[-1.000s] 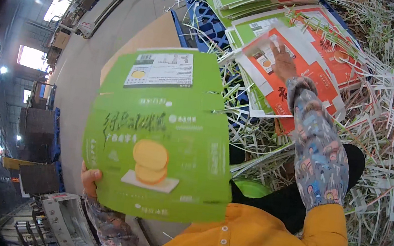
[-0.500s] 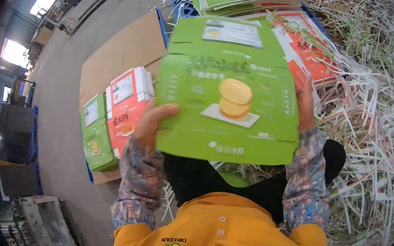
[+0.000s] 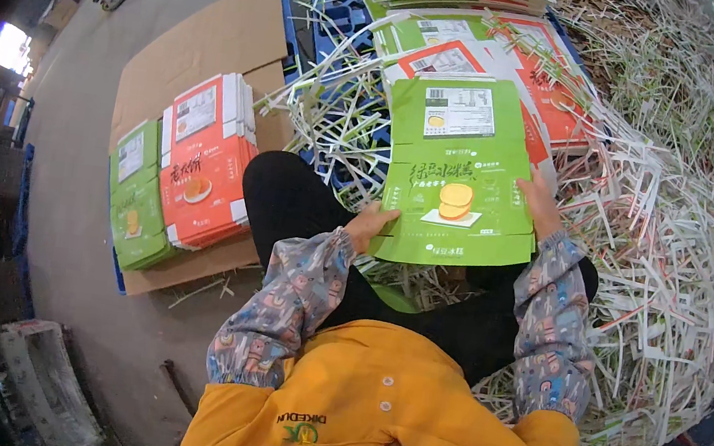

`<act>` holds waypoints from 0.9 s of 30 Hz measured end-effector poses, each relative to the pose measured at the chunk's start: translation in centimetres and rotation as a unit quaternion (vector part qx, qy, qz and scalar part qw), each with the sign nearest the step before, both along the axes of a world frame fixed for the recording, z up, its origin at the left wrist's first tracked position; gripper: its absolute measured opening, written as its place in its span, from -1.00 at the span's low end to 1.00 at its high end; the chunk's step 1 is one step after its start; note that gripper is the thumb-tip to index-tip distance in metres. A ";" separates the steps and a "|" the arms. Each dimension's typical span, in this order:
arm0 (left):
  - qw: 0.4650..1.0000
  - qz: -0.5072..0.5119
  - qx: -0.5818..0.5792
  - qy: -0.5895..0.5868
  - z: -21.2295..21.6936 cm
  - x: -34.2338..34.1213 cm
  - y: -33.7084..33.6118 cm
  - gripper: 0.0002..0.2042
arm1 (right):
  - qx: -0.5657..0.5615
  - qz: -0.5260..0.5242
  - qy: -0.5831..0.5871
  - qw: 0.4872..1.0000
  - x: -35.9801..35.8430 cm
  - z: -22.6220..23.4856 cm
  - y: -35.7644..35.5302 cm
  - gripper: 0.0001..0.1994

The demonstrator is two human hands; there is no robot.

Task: Sorting through and stacking flat cardboard packaging boxes while removing shredded paper filler.

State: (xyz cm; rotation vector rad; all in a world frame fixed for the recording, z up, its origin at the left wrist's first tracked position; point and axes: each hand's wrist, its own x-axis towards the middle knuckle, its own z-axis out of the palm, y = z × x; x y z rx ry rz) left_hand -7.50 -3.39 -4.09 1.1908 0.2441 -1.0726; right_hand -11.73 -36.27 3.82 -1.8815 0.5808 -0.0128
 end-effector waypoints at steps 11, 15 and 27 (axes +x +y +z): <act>0.989 -0.001 -0.138 0.049 3.6 -2.4 -5.7 -0.50 | -0.183 0.144 -0.217 0.948 -0.9 18.0 10.7 -0.63; 0.986 0.016 -0.091 0.139 -4.1 -3.5 -7.9 -0.41 | -0.210 0.138 -0.148 0.957 0.4 14.8 11.2 -0.59; 0.962 0.106 -0.247 0.046 -0.3 -1.6 -7.1 -0.54 | -0.217 0.120 -0.118 0.961 -0.6 14.0 12.7 -0.55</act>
